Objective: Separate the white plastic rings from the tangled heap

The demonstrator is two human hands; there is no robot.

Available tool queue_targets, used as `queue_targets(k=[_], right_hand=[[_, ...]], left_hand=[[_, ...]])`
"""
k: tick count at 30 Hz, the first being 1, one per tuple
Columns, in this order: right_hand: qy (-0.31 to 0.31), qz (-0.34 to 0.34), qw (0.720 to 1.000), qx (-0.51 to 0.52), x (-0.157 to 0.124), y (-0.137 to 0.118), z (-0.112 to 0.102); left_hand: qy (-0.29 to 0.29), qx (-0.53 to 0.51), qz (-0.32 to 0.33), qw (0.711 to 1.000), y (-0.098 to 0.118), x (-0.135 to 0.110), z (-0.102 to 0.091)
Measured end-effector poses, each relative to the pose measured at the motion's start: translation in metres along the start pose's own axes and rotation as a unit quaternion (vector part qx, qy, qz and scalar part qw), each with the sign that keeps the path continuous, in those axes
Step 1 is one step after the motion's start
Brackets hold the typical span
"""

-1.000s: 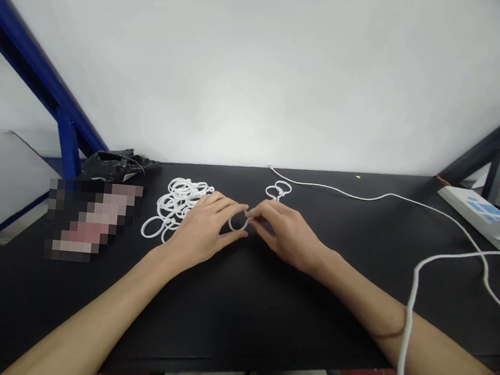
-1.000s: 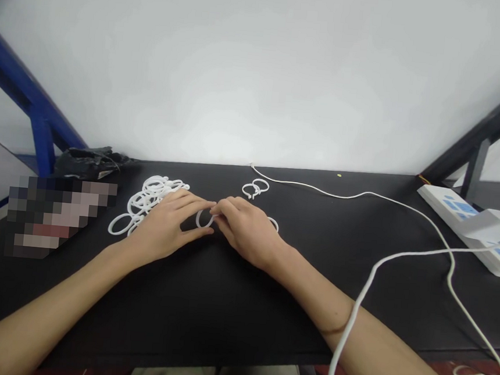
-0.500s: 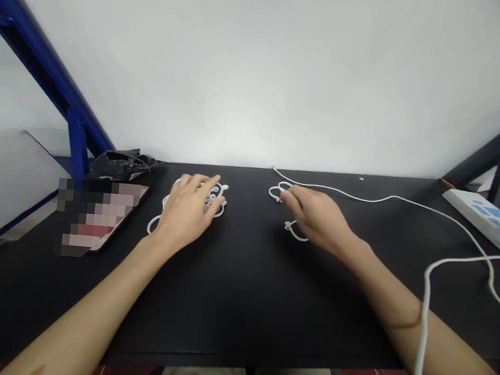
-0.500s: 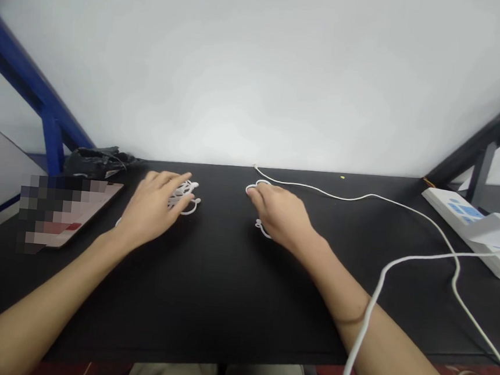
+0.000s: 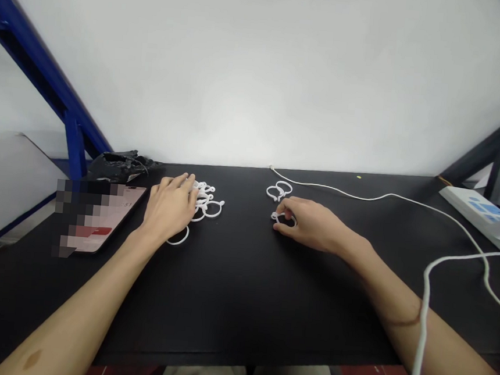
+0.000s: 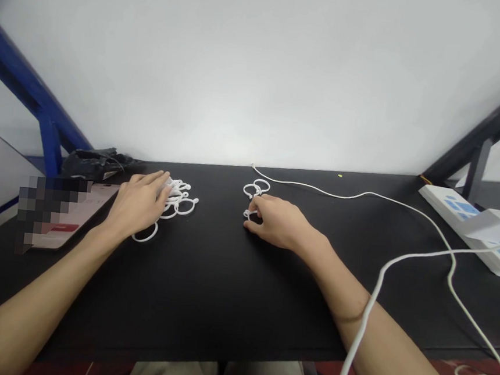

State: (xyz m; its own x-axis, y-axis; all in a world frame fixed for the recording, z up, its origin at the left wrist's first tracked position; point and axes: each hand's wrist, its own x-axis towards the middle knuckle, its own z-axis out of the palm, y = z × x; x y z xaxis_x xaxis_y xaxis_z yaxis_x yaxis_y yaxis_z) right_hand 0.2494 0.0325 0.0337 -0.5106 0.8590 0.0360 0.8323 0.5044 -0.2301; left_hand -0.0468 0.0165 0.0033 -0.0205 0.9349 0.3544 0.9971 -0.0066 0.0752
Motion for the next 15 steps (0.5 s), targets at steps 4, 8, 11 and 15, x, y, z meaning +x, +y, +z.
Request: queue_targets(k=[4, 8, 11, 15], right_hand=[[0.039, -0.004, 0.999, 0.006, 0.000, -0.009, 0.002], [0.097, -0.011, 0.994, 0.045, 0.002, -0.013, 0.006], [0.122, -0.024, 0.990, 0.071, 0.004, -0.012, 0.011], [0.134, -0.021, 0.988, 0.079, 0.005, -0.012, 0.015]], left_hand=[[-0.050, 0.015, -0.016, 0.998, 0.002, 0.001, -0.001], [-0.074, 0.018, -0.011, 0.997, 0.004, 0.000, 0.000], [-0.081, 0.019, -0.009, 0.997, 0.004, -0.001, 0.000], [-0.068, 0.009, -0.009, 0.998, 0.005, -0.001, -0.001]])
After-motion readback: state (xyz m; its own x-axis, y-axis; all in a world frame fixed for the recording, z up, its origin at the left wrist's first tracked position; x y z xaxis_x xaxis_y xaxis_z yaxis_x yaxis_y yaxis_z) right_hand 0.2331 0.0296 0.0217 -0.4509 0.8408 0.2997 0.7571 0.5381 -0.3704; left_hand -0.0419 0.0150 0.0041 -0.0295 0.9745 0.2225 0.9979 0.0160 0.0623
